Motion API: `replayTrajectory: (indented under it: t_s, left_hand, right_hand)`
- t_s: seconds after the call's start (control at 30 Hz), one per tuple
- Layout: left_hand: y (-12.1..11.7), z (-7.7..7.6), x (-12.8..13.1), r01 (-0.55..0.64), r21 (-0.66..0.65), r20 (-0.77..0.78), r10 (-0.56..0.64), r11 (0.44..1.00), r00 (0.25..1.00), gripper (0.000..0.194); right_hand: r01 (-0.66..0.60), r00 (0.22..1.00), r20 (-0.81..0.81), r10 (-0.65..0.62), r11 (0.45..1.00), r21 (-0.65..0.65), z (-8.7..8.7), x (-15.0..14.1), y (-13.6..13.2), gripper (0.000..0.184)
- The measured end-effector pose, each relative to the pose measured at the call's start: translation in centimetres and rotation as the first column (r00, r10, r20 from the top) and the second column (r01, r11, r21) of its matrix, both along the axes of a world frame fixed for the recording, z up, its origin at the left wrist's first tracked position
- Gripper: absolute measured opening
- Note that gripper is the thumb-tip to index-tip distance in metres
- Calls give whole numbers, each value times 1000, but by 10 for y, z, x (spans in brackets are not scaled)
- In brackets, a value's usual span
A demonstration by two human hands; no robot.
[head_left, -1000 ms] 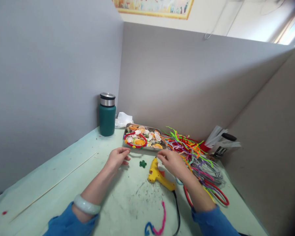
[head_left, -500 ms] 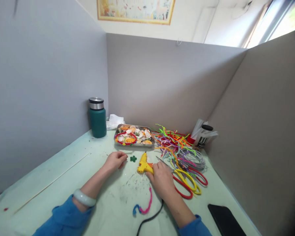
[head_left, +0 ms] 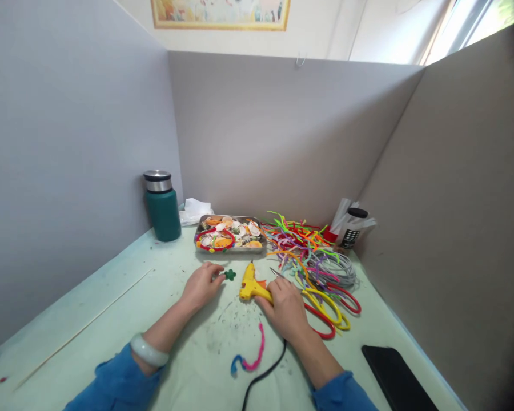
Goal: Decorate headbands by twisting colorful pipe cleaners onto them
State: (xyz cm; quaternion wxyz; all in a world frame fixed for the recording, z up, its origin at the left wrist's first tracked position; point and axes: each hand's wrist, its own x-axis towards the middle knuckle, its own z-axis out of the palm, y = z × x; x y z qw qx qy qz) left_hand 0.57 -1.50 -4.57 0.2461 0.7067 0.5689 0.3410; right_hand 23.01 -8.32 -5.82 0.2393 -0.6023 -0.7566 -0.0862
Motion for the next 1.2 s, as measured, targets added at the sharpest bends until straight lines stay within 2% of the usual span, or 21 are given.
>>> replayTrajectory:
  t_s: [0.07, 0.17, 0.23, 0.3, 0.5, 0.6, 0.73, 0.83, 1.0, 1.2]
  left_hand:
    - [1, 0, 6, 22, 27, -118, -19, 999, 993, 27]
    - [5, 0, 13, 57, 58, -390, -30, 997, 920, 23]
    - [9, 0, 15, 96, 54, -460, -60, 994, 886, 20]
    - [12, 1, 15, 141, 31, -455, -111, 990, 884, 19]
    - [10, -2, 17, 199, -18, -328, -194, 980, 925, 17]
    - [8, -4, 15, 222, -16, -259, -219, 975, 941, 16]
    - [9, -4, 12, 134, 8, -106, -132, 991, 985, 11]
    - [12, -4, 10, 48, -66, 45, -45, 997, 998, 9]
    - [15, -5, 10, 14, -147, 313, 33, 989, 949, 5]
    - [13, -6, 2, 53, -209, 454, 49, 977, 890, 12]
  right_hand:
    - [-3, 1000, -25, 2, 999, -33, -1, 1, 1, 25]
    - [-6, 997, -76, 1, 998, -70, -3, 2, 2, 22]
    - [-26, 993, -114, 17, 996, -83, -5, 3, 4, 19]
    - [-53, 987, -155, 40, 995, -82, -8, 4, 7, 16]
    - [-117, 980, -166, 113, 993, -16, -20, 11, 16, 13]
    - [-111, 981, -160, 107, 994, -18, -20, 11, 16, 13]
    - [-80, 984, -166, 69, 995, -58, -12, 6, 10, 15]
    - [-70, 985, -160, 58, 995, -68, -5, 2, 6, 17]
    - [-48, 991, -130, 40, 997, -58, 1, -1, 2, 20]
    - [-76, 991, -113, 72, 996, -35, -1, -4, 2, 21]
